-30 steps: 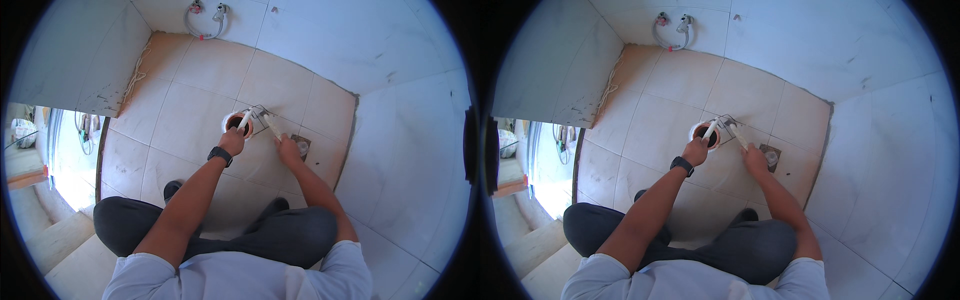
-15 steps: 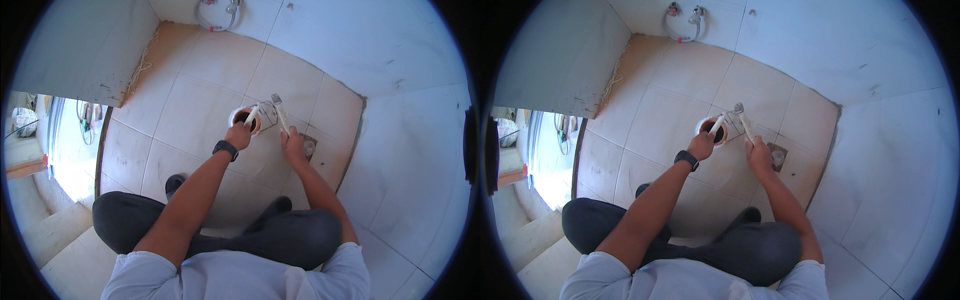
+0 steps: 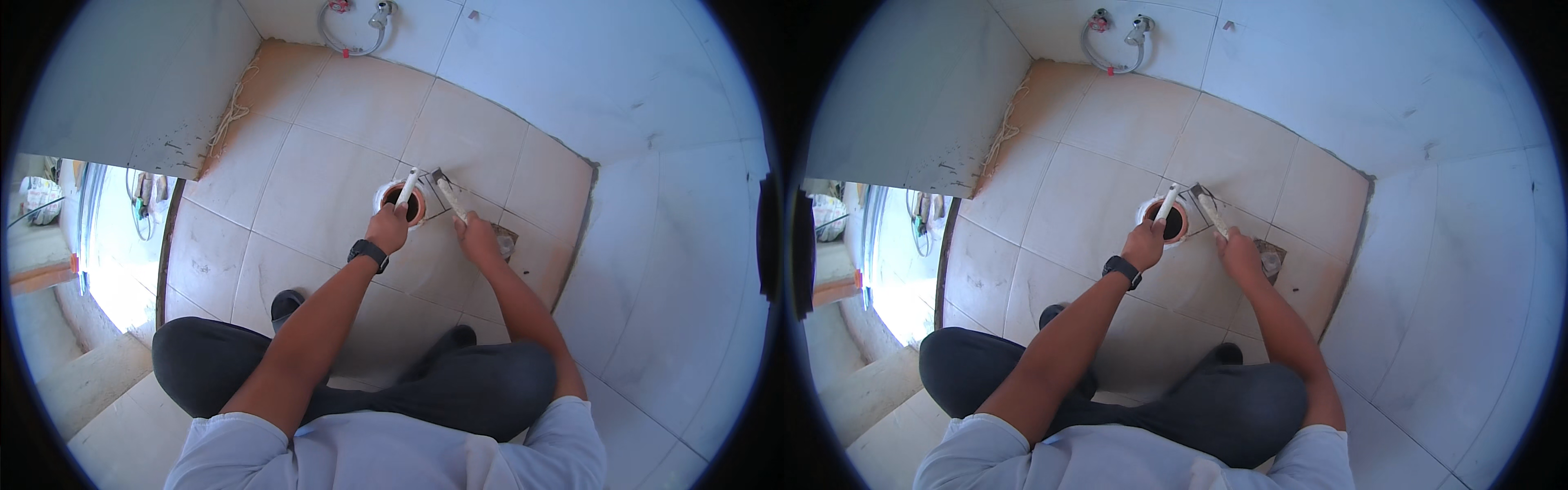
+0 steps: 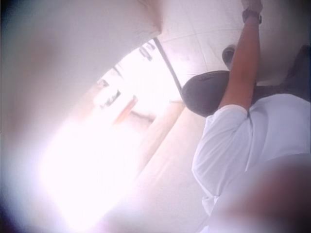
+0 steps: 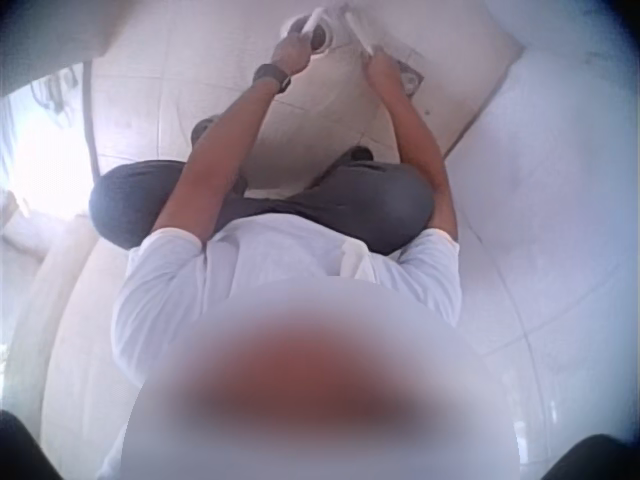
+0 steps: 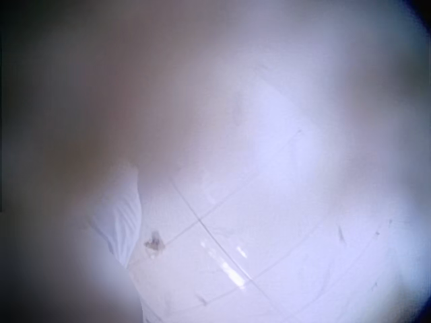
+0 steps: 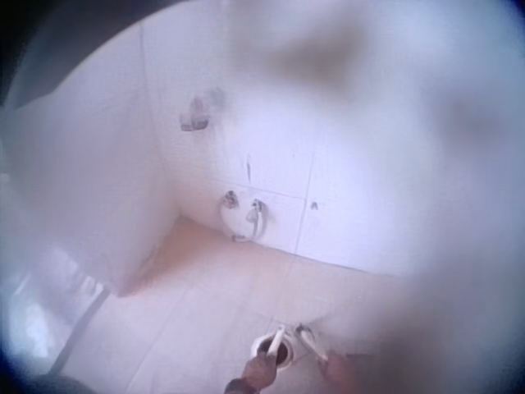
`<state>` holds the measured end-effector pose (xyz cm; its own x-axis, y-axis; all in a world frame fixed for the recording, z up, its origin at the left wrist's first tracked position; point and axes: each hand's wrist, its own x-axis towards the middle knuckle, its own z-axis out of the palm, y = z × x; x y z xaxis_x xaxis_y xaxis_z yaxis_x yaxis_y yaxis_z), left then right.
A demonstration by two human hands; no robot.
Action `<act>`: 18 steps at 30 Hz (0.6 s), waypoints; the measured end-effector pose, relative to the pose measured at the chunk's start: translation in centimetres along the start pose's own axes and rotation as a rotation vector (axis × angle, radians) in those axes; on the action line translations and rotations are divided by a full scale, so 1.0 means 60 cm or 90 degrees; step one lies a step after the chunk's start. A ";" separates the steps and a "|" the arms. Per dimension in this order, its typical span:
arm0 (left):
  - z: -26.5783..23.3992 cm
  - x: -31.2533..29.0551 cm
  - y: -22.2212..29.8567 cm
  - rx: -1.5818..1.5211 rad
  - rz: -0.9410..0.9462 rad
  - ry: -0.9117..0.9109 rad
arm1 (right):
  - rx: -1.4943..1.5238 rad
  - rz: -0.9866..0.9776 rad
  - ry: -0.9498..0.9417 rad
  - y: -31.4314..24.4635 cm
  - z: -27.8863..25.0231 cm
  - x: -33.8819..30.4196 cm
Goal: The person removes a white plastic pipe fitting from a floor drain using a hammer and a cloth. They repeatedly strike the fitting to loosen it, then extract it from the drain opening.
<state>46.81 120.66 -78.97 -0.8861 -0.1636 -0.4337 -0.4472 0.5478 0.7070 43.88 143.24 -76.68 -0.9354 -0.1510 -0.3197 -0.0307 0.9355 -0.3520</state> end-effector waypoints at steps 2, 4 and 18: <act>0.006 -0.002 -0.006 0.006 -0.015 0.005 | 0.035 0.005 0.049 0.000 0.003 0.000; 0.010 -0.005 -0.007 -0.020 -0.012 0.021 | 0.053 -0.019 0.055 0.003 0.007 0.001; -0.019 -0.014 0.022 0.022 -0.056 -0.010 | -0.012 0.003 -0.022 -0.019 -0.011 0.003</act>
<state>46.80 120.57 -77.02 -0.8419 -0.1999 -0.5013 -0.5178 0.5606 0.6462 43.54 142.35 -75.75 -0.9226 -0.1573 -0.3523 -0.0329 0.9418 -0.3344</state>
